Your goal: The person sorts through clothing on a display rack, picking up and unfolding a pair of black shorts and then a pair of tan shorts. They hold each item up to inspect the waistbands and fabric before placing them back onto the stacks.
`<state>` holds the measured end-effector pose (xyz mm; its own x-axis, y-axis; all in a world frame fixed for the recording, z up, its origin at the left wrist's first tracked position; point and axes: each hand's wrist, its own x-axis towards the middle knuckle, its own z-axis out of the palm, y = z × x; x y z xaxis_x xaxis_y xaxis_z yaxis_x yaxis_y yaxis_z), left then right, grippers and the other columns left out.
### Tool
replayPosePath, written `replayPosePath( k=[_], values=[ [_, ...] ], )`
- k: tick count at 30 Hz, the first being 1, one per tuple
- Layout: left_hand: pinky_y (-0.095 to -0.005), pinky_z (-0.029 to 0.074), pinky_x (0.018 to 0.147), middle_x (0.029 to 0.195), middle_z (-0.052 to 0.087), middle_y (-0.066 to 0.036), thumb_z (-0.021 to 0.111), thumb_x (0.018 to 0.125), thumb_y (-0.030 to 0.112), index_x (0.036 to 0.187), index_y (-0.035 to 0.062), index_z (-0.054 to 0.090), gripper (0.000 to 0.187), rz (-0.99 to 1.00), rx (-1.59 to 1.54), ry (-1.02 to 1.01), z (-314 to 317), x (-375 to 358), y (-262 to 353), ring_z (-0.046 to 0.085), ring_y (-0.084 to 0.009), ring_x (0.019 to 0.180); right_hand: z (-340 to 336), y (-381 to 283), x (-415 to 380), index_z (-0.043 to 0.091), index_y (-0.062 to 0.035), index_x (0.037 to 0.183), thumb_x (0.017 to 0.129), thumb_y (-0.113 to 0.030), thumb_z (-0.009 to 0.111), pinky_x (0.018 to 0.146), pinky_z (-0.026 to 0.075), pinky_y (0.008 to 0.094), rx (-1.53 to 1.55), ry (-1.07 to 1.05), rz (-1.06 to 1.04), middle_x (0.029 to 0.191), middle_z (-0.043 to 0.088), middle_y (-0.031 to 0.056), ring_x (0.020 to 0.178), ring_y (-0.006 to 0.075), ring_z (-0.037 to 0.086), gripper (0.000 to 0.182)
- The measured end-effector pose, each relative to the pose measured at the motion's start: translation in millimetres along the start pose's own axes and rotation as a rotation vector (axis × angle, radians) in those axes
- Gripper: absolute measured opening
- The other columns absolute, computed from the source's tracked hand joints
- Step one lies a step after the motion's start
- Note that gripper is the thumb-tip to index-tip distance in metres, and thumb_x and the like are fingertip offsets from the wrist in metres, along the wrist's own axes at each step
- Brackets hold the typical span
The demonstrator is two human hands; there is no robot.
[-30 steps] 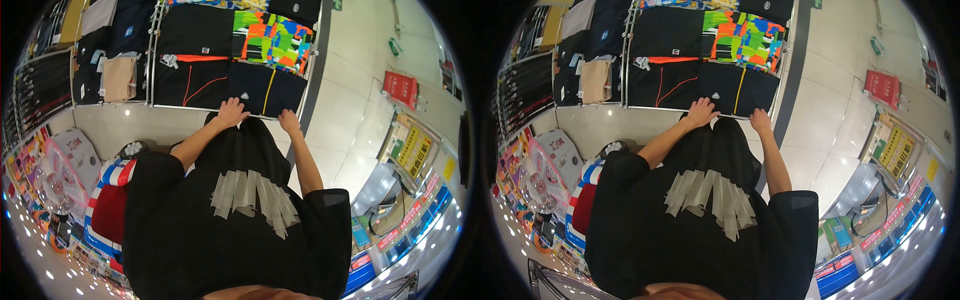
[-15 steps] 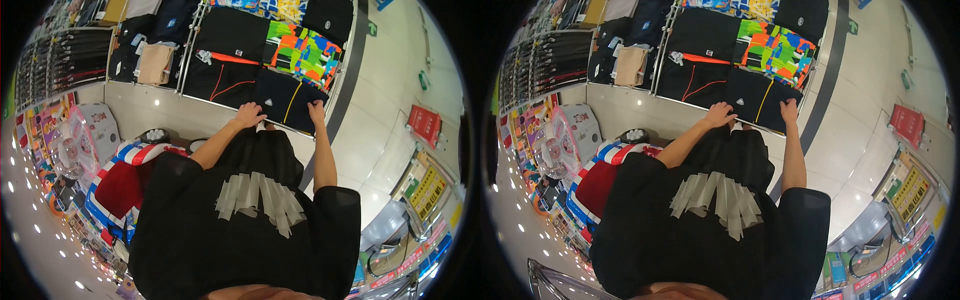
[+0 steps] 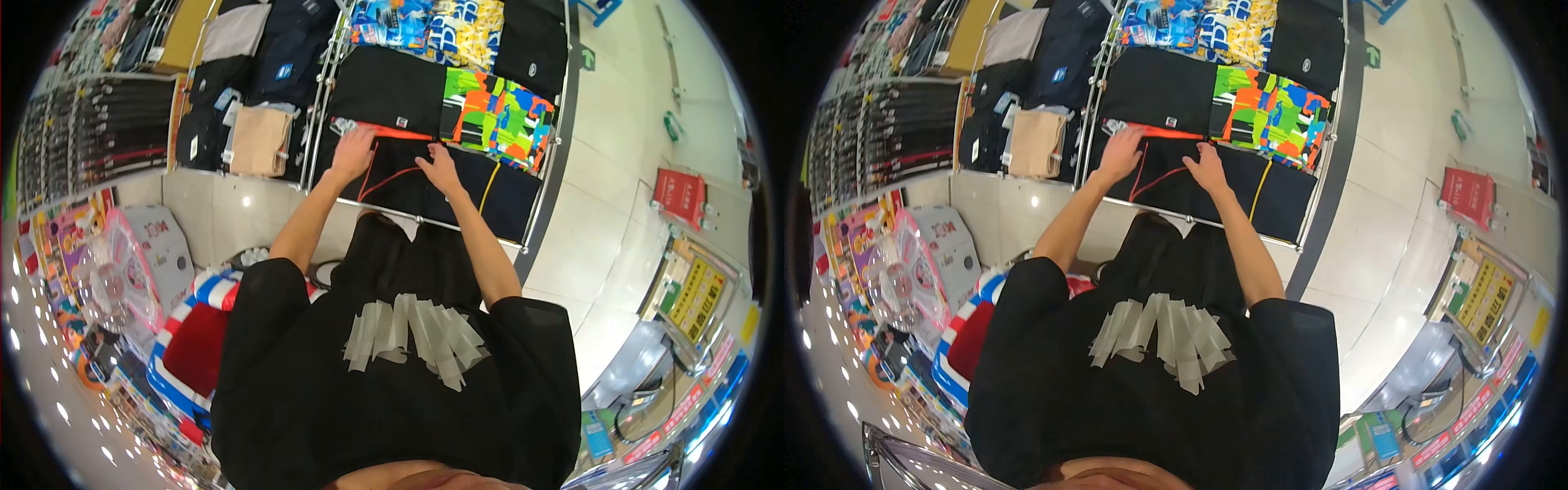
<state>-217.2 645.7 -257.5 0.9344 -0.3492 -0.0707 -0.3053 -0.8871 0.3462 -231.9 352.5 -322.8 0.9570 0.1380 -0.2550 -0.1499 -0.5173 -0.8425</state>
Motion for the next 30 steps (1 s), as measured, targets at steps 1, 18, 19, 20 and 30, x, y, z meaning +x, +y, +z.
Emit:
replayPosePath(
  k=[1, 18, 19, 20, 30],
  values=[
    [-0.0503, 0.045, 0.117, 0.15, 0.059, -0.015, 0.082, 0.088, 0.018, 0.145, 0.0057, 0.058, 0.063, 0.029, -0.006, -0.064, 2.6, 16.4, -8.4, 0.055, -0.0351, 0.142, 16.5, 6.5, 16.0, 0.059, 0.0061, 0.144, 0.095, -0.033, 0.084, 0.111, 0.055, 0.0455, -0.03, 0.052, 0.048, 0.139, 0.068, 0.0272, 0.13, 0.0401, 0.068, 0.068],
    [-0.0478, 0.047, 0.11, 0.144, 0.054, -0.014, 0.099, 0.067, 0.017, 0.136, 0.0057, 0.058, 0.081, 0.382, -0.171, -0.269, -30.4, 47.5, -76.9, 0.055, -0.0361, 0.132, 55.9, -102.9, -26.1, 0.075, -0.0108, 0.107, 0.08, -0.01, 0.087, 0.092, 0.054, 0.0466, -0.07, 0.231, 0.113, 0.103, 0.065, 0.0131, 0.104, 0.0376, 0.066, 0.03],
    [-0.0477, 0.047, 0.111, 0.145, 0.054, -0.014, 0.099, 0.067, 0.018, 0.136, 0.0059, 0.058, 0.081, 0.427, -0.147, -0.289, -36.1, 45.5, -79.8, 0.054, -0.0361, 0.132, 58.4, -122.4, -37.1, 0.074, -0.0117, 0.105, 0.08, -0.009, 0.086, 0.092, 0.052, 0.0473, -0.169, 0.233, 0.092, 0.104, 0.064, 0.0122, 0.106, 0.0374, 0.065, 0.028],
    [-0.0469, 0.045, 0.114, 0.145, 0.054, -0.015, 0.099, 0.068, 0.018, 0.134, 0.0066, 0.058, 0.079, 0.493, -0.127, -0.274, -34.9, 41.7, -84.8, 0.053, -0.0363, 0.136, 59.7, -134.1, -46.2, 0.073, -0.0123, 0.106, 0.083, -0.007, 0.083, 0.093, 0.051, 0.0473, -0.187, 0.199, 0.085, 0.105, 0.063, 0.0106, 0.108, 0.036, 0.063, 0.025],
    [-0.0483, 0.055, 0.099, 0.116, 0.065, -0.012, 0.09, 0.081, 0.023, 0.127, 0.0073, 0.06, 0.057, 0.544, -0.1, -0.535, -41.6, 64.9, -89.5, 0.067, -0.0342, 0.117, 38.1, -107.3, -36.4, 0.071, -0.0081, 0.104, 0.085, -0.008, 0.08, 0.092, 0.055, 0.0494, -0.135, 0.262, 0.165, 0.107, 0.067, 0.0138, 0.109, 0.0396, 0.068, 0.021]
  ],
)
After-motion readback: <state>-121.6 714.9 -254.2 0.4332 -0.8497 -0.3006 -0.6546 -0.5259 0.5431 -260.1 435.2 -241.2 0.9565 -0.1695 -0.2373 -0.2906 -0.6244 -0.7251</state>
